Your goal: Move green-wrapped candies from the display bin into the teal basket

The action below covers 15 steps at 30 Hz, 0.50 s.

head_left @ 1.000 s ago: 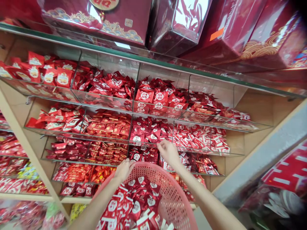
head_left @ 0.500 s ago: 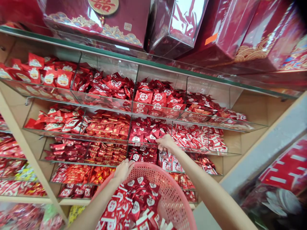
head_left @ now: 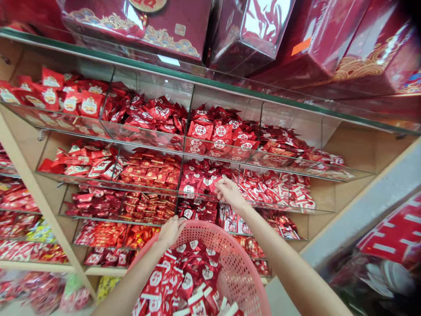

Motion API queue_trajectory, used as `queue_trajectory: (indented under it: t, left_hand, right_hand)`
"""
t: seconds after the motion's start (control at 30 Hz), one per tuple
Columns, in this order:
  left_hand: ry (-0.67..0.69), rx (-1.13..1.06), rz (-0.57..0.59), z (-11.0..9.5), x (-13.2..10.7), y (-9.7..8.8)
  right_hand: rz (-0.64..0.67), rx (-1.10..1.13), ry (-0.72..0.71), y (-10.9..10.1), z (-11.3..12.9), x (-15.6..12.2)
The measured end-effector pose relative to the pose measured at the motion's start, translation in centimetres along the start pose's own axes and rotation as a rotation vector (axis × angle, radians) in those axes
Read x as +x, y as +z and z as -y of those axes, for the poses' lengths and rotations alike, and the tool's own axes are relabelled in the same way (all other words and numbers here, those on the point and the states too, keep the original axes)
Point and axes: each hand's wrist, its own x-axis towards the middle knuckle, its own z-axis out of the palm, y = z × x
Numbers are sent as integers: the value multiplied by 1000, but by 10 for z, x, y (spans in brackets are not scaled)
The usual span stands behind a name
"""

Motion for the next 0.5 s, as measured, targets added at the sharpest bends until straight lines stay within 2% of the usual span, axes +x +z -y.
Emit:
queue_trajectory:
  t: [0.1,0.17,0.3,0.4,0.5]
  left_hand:
    - [7,6,-2,0,1,1]
    - [12,7,3,0,1,0]
    - [30,9,-5,-2,0,-2]
    - [35,10,-16,-2,1,-1]
    - [24,0,-14,0,1,1]
  right_hand:
    - [55,65,-62,-9,-7,-28]
    - [93,51,17,-16,-23,-49]
    - [146,-13,255,-27,-84,-83]
    - [132,-80,340,-30,-133,-101]
    - [177,-218,454,-29,-168,-114]
